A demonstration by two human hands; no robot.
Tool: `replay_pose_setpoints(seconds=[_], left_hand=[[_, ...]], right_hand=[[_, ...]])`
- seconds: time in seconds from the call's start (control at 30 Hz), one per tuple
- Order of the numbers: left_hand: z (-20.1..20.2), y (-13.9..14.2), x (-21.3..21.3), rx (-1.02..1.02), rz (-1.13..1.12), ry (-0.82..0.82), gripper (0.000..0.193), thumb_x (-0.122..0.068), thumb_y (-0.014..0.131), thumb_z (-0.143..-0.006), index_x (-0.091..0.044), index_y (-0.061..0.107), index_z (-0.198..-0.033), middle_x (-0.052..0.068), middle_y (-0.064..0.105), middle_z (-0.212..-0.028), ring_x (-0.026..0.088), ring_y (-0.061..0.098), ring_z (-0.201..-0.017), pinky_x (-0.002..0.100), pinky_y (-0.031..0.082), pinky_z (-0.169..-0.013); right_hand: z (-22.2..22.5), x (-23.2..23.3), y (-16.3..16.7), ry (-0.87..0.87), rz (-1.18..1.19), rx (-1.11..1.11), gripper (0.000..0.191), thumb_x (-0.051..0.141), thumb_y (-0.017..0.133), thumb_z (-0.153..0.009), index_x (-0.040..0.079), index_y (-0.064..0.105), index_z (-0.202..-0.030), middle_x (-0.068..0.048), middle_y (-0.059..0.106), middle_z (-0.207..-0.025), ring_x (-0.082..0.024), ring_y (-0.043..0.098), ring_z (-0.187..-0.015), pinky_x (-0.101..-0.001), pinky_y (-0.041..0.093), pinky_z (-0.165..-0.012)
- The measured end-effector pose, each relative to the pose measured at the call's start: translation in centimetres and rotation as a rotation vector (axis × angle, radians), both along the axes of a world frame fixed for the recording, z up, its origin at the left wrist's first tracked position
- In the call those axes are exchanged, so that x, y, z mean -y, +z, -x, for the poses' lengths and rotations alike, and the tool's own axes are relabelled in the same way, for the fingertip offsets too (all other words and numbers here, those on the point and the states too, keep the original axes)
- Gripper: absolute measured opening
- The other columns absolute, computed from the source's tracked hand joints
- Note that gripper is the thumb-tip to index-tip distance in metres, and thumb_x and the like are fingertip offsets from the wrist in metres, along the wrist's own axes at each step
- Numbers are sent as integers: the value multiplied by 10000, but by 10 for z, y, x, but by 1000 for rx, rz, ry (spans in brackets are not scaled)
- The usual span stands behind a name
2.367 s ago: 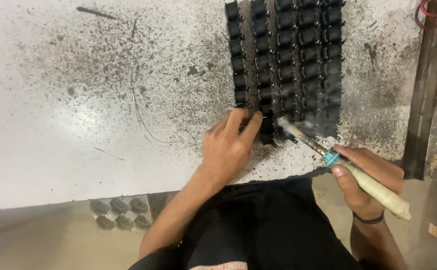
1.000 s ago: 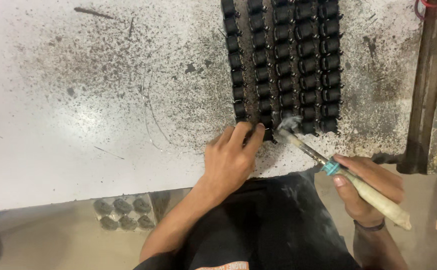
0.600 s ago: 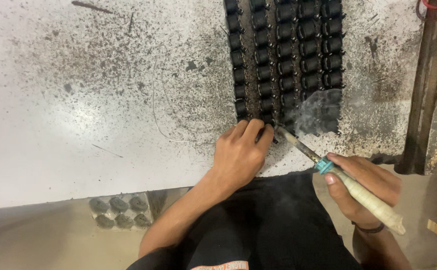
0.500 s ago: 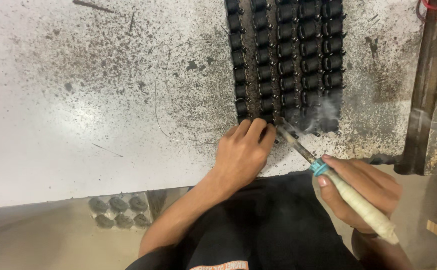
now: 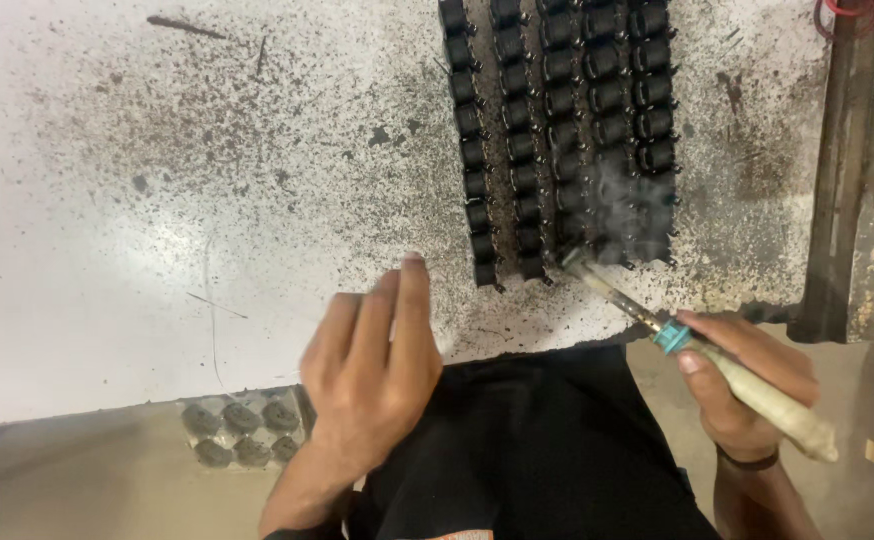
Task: The person arranges small black electrical components into a grid on a workbench, then uses a soldering iron to solder wire leads onto the components one at a time, working across the grid while smoke rises from the solder joints.
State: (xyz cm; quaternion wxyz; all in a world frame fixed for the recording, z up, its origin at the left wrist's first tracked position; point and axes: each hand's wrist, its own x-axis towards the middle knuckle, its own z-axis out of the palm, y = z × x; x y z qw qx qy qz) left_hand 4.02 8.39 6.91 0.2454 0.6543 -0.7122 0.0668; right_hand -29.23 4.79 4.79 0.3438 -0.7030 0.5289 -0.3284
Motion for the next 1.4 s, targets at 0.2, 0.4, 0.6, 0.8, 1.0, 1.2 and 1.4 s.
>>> replay_pose_setpoints(seconds=[0.2,0.4,0.6,0.8,1.0,1.2,1.4], left_hand=[[38,-38,1,-297,-308,-163,361,-27,675,-799,-22,733,-1156,66,583,-962,184,621,-771,327,508,-559],[50,-57,6,-362,-208,-259,311,-57,685,-786,-25,717,-1094,60,615,-1018,207,614,-825,336,528,-641],[56,-66,10,-376,-185,-273,311,-79,688,-767,-32,717,-1074,65,611,-1002,218,616,-852,346,537,-674],[60,-67,14,-362,-209,-281,270,-70,692,-808,-13,718,-1071,70,600,-978,215,618,-854,340,529,-661],[67,-71,18,-361,-190,-287,223,-84,688,-796,-6,699,-1005,75,596,-967,231,618,-874,359,542,-685],[41,-40,15,-370,-55,-253,265,39,682,-801,22,712,-1064,84,627,-1010,197,601,-795,321,528,-621],[0,-30,-7,-309,-53,-100,329,63,699,-776,7,733,-1099,99,638,-1017,212,592,-713,346,497,-578]], right_hand=[[5,-17,-15,88,62,47,308,154,726,-927,-90,705,-1114,-183,736,-920,-182,736,-730,-225,571,-625],[0,-18,-2,103,35,-29,324,142,725,-910,-93,701,-1132,-196,729,-904,-202,730,-748,-238,561,-649],[-5,-14,0,126,50,-33,324,145,720,-913,-86,700,-1139,-206,728,-935,-212,737,-787,-245,572,-674],[-17,-7,9,157,73,-84,295,127,741,-881,-82,702,-1085,-190,731,-928,-217,745,-738,-244,582,-612],[-29,-3,19,284,219,-173,233,53,766,-828,-62,717,-1025,-215,741,-904,-256,753,-767,-287,598,-621],[-6,0,23,214,60,-118,282,89,740,-858,-68,717,-1090,-180,766,-902,-184,763,-714,-245,563,-563],[-15,-11,-7,84,23,152,307,125,694,-905,-76,694,-1137,-198,747,-933,-215,751,-746,-237,591,-565]])
